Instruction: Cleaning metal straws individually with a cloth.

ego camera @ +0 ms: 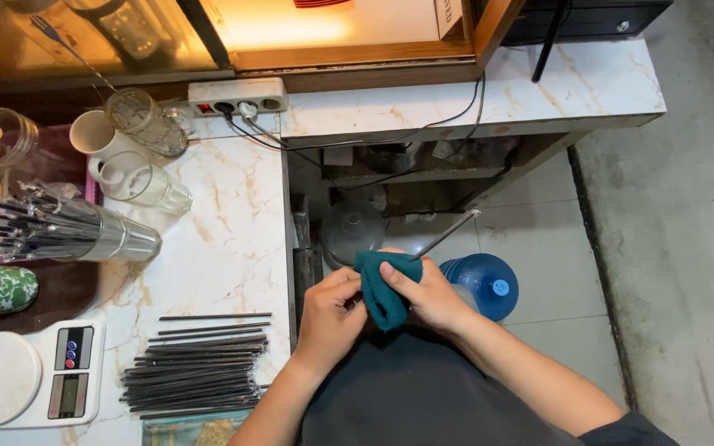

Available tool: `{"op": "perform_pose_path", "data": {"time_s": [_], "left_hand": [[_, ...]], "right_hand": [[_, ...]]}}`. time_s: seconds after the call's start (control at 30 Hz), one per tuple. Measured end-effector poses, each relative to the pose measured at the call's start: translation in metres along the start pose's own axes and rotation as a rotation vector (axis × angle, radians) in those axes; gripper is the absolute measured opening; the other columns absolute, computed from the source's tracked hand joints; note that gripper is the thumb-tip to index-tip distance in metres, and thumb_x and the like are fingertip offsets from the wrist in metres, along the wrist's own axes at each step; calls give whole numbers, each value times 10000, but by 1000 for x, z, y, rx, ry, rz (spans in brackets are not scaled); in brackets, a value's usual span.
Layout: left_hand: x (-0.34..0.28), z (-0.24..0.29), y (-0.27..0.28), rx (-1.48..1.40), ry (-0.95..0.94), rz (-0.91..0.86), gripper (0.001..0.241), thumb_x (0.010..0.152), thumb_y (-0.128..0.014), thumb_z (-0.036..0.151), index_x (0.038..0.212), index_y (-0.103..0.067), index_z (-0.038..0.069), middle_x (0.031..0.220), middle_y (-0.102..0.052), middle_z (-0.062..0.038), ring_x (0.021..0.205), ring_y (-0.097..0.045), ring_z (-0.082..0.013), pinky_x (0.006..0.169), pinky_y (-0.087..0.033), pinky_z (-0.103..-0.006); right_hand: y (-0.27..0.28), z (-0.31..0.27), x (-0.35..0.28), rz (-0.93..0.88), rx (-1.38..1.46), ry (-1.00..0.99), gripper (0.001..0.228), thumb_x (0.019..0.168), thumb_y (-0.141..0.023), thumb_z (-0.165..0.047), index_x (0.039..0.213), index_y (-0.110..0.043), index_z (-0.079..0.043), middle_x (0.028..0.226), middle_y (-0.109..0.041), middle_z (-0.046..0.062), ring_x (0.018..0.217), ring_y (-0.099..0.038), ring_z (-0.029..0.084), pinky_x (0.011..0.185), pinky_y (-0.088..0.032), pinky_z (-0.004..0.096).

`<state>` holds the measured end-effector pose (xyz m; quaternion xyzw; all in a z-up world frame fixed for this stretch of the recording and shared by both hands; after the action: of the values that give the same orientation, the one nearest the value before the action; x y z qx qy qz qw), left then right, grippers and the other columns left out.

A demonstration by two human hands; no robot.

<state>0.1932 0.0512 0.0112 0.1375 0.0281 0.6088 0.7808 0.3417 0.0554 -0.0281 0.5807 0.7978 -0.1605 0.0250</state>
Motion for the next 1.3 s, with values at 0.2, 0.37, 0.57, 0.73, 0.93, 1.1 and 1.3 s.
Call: {"op": "perform_pose_path", "data": {"time_s": [0.2, 0.37, 0.57, 0.73, 0.93, 1.1, 1.3], "left_hand": [[4, -6, 1, 12, -111, 26, 98, 852, -671, -70, 938, -711, -45, 848, -680, -82, 678, -654, -154, 1033, -494, -325], [19, 11, 9, 25, -81, 39, 58, 878, -702, -29, 933, -712, -45, 833, -673, -67, 674, -639, -124, 859, -526, -279], [28, 13, 15, 25, 22, 46, 127, 888, -757, 69, 1000, -803, 32, 810, -694, -34, 672, -625, -92, 604, -510, -236], [27, 8, 17, 40, -4, 65, 119, 892, -755, 71, 993, -806, 34, 811, -695, -31, 686, -628, -83, 599, -500, -221], [21, -32, 23, -15, 26, 93, 135, 894, -756, 72, 1001, -813, 13, 808, -695, -26, 654, -587, -71, 566, -469, -219], [21, -71, 39, -483, 299, 316, 230, 931, -708, 156, 1101, -760, 10, 887, -774, -74, 583, -551, -59, 512, -473, -221], [30, -51, -12, -362, 380, 47, 195, 914, -695, 121, 1053, -777, 13, 842, -800, -44, 573, -595, -62, 503, -449, -214]], "right_hand": [[24, 42, 10, 104, -1, -98, 539, 1022, -593, -496, 971, -734, 22, 782, -645, 12, 710, -547, 98, 627, -460, 275], [20, -5, 20, 54, 45, -27, 552, 1044, -560, -506, 994, -724, 19, 833, -695, 65, 784, -629, 125, 714, -530, 283], [42, -52, 28, 107, 107, 20, 616, 997, -503, -520, 1173, -680, 43, 1121, -763, 167, 1063, -736, 215, 943, -583, 364], [67, -65, 29, 199, 135, 52, 651, 995, -499, -529, 1249, -655, 49, 1180, -739, 210, 1047, -720, 259, 913, -577, 415], [99, -61, 24, 351, 231, 44, 685, 968, -483, -559, 1289, -628, 27, 1206, -737, 182, 1074, -712, 239, 921, -572, 395], [85, -53, 16, 193, 204, 130, 788, 879, -515, -649, 1357, -586, -26, 1333, -664, 168, 1154, -669, 257, 978, -547, 415], [30, -48, 22, 68, 149, 96, 794, 815, -602, -674, 1327, -617, -67, 1334, -668, 102, 1182, -650, 194, 997, -528, 357]]}}
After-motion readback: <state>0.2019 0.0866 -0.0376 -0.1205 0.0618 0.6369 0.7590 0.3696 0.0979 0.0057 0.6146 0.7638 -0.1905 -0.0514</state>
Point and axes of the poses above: each hand's wrist, its own x-axis towards the middle knuckle, its own y-axis out of the back of the hand, z = x × y, the point moved 7 cm from there along x, towards the middle knuckle
